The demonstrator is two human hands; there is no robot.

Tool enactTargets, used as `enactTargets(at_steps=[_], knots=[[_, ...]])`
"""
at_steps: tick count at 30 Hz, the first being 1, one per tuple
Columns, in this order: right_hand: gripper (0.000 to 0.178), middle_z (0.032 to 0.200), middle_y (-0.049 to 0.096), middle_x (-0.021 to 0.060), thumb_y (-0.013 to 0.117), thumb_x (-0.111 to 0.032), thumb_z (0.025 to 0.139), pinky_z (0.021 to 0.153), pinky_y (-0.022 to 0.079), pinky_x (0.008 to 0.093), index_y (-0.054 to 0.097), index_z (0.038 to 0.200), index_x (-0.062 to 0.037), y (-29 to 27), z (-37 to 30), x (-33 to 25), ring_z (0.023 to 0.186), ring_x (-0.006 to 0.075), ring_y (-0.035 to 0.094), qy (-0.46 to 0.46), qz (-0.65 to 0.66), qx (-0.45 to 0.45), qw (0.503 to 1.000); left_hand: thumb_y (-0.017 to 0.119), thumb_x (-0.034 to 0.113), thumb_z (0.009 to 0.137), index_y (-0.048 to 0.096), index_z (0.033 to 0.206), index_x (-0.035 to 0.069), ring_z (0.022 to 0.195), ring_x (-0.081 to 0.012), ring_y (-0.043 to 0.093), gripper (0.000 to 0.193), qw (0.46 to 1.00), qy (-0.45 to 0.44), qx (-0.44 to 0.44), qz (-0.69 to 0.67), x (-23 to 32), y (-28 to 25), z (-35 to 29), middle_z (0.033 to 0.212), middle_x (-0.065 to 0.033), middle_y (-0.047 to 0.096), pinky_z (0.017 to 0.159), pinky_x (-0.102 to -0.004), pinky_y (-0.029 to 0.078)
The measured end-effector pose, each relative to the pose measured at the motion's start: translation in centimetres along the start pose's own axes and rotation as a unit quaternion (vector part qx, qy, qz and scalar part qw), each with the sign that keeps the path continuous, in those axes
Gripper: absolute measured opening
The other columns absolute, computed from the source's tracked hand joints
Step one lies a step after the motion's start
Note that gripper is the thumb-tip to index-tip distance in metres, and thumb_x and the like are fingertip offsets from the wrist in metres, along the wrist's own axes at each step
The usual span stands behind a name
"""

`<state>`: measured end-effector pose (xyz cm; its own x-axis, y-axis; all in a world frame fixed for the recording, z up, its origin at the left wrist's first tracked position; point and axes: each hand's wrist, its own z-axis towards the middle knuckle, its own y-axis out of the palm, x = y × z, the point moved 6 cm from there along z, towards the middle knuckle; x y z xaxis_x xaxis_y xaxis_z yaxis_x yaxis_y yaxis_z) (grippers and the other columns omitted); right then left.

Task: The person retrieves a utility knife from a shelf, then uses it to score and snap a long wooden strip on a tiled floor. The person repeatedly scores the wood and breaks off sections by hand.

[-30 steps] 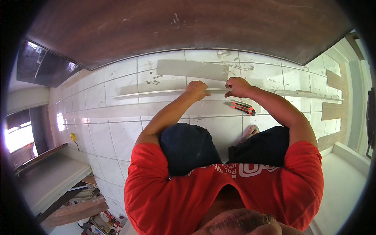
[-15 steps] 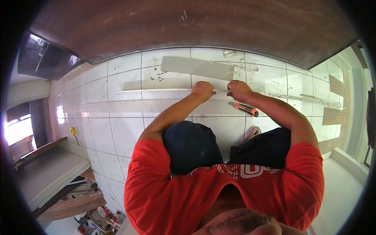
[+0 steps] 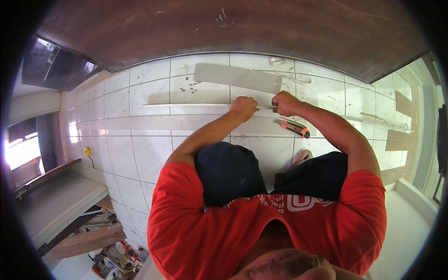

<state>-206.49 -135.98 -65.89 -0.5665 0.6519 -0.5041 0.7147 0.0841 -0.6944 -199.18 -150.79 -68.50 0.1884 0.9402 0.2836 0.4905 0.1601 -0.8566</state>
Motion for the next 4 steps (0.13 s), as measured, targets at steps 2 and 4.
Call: enactTargets(at_steps=[2,4], knots=[[0.027,0.088,0.073,0.0212,0.083,-0.022,0.08,0.08,0.056,0.0454,0.075,0.095,-0.0015,-0.07,-0.01,-0.5,0.087,0.0376,0.07,-0.013,0.022,-0.01,1.0,0.065,0.043,0.096,0.076,0.101,0.007,0.101,-0.0321,0.072,0.039,1.0,0.012,0.012,0.017,-0.27,0.95,-0.42,0.105,-0.0135,0.074,0.091,-0.0434,0.056],[0.027,0.09,0.073,0.0215,0.083,-0.022,0.08,0.081,0.056,0.0448,0.075,0.096,-0.0019,0.01,-0.43,0.11,0.088,0.0367,0.071,-0.009,0.032,-0.014,0.999,0.064,0.043,0.096,0.076,0.103,0.007,0.106,-0.0313,0.071,0.039,1.0,0.001,-0.019,0.024,0.2,0.45,0.06,0.108,-0.0132,0.074,0.093,-0.0427,0.056]])
